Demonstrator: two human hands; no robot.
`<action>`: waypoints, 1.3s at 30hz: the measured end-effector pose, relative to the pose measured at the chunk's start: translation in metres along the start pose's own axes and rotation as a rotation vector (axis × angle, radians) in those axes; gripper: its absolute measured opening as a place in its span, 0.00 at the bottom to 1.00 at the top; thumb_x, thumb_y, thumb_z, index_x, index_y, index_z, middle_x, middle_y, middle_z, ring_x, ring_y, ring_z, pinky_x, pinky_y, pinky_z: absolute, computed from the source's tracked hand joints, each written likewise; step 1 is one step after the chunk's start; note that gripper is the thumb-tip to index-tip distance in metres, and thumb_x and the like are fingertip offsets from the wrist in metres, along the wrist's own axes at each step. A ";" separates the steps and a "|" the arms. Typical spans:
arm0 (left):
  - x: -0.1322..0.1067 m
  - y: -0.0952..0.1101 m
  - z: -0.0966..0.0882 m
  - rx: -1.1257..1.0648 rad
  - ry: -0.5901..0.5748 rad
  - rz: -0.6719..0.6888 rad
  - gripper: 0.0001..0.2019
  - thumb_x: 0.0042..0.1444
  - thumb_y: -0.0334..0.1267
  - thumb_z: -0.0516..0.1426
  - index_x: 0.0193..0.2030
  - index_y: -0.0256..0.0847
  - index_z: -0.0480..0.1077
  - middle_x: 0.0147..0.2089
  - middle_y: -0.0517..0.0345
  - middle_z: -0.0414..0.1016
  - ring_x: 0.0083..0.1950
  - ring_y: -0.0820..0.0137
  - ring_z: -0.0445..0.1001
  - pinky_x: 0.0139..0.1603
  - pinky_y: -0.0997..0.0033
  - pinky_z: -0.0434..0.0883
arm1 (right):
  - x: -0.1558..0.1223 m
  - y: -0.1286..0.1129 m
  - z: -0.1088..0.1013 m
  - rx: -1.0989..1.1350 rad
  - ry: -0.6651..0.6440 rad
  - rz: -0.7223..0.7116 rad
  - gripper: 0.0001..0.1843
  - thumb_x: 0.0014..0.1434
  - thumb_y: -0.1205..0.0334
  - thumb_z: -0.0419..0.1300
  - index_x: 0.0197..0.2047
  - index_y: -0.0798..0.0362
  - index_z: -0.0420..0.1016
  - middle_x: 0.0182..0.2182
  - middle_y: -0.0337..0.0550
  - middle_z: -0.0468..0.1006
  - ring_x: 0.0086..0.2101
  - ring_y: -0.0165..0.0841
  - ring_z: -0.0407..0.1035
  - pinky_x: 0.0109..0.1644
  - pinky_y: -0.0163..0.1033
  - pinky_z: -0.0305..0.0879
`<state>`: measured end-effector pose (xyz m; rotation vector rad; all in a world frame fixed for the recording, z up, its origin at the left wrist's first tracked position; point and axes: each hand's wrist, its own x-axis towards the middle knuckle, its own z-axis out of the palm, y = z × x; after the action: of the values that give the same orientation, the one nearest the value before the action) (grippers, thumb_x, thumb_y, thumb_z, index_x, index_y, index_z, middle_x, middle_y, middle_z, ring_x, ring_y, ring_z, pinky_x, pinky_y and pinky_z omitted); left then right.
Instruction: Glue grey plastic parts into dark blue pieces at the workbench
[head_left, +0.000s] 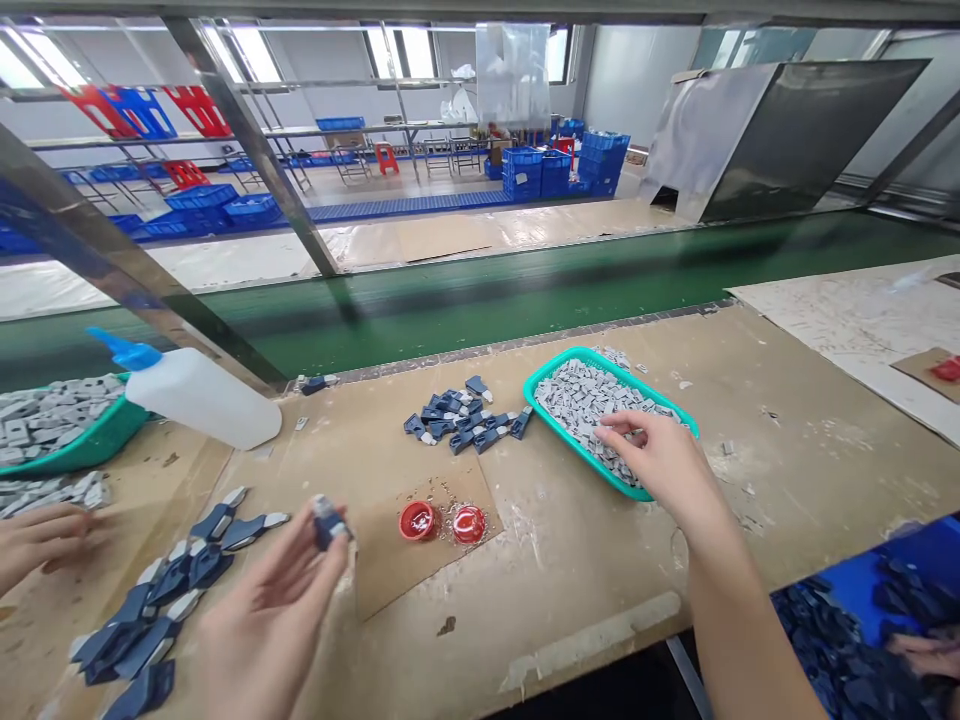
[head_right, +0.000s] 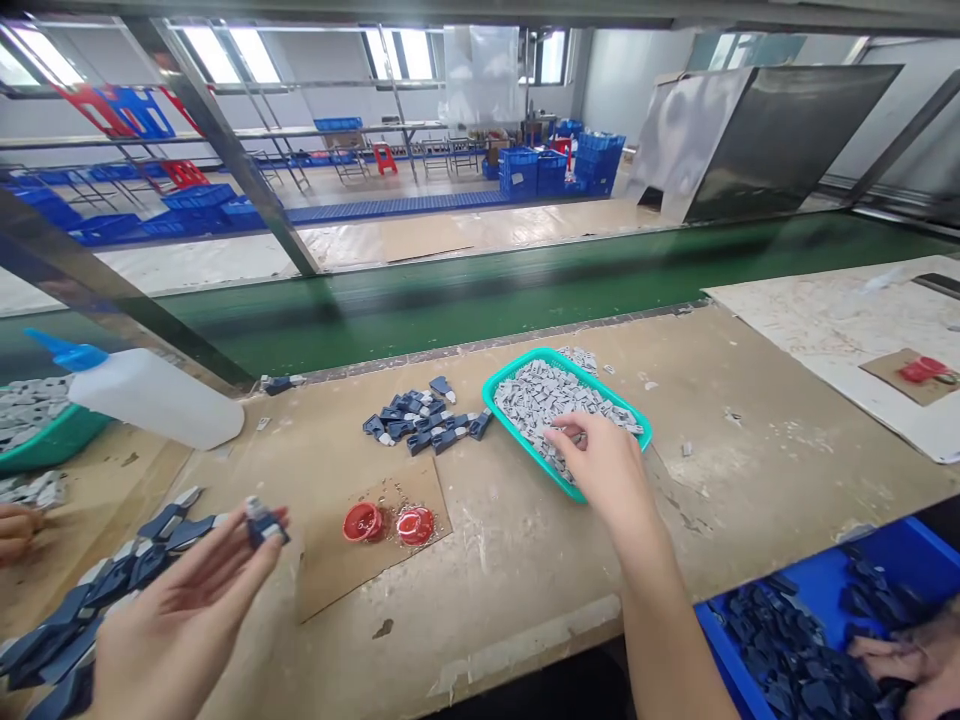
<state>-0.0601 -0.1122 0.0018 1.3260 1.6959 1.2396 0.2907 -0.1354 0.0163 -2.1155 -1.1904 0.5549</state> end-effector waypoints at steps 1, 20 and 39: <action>0.013 -0.009 -0.013 0.203 0.078 0.016 0.31 0.44 0.46 0.63 0.57 0.43 0.68 0.50 0.49 0.77 0.49 0.56 0.76 0.56 0.53 0.69 | 0.006 0.004 0.000 -0.053 -0.021 0.023 0.13 0.53 0.50 0.60 0.36 0.48 0.79 0.33 0.42 0.80 0.34 0.39 0.72 0.35 0.40 0.61; 0.087 0.052 0.097 0.867 -0.732 0.778 0.17 0.55 0.49 0.55 0.45 0.40 0.68 0.42 0.49 0.77 0.42 0.58 0.75 0.39 0.64 0.69 | -0.012 -0.011 0.031 0.298 0.106 -0.122 0.09 0.51 0.54 0.63 0.34 0.50 0.73 0.33 0.43 0.80 0.33 0.38 0.73 0.37 0.41 0.65; 0.032 0.042 0.026 -0.039 -0.400 0.206 0.16 0.60 0.44 0.52 0.51 0.40 0.68 0.48 0.52 0.73 0.46 0.66 0.74 0.52 0.63 0.69 | -0.067 -0.043 0.116 0.645 -0.449 -0.068 0.13 0.50 0.52 0.65 0.28 0.55 0.77 0.25 0.46 0.80 0.28 0.37 0.75 0.33 0.39 0.68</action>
<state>-0.0315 -0.0729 0.0344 1.6311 1.2749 1.0235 0.1588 -0.1391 -0.0318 -1.4338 -1.1054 1.2394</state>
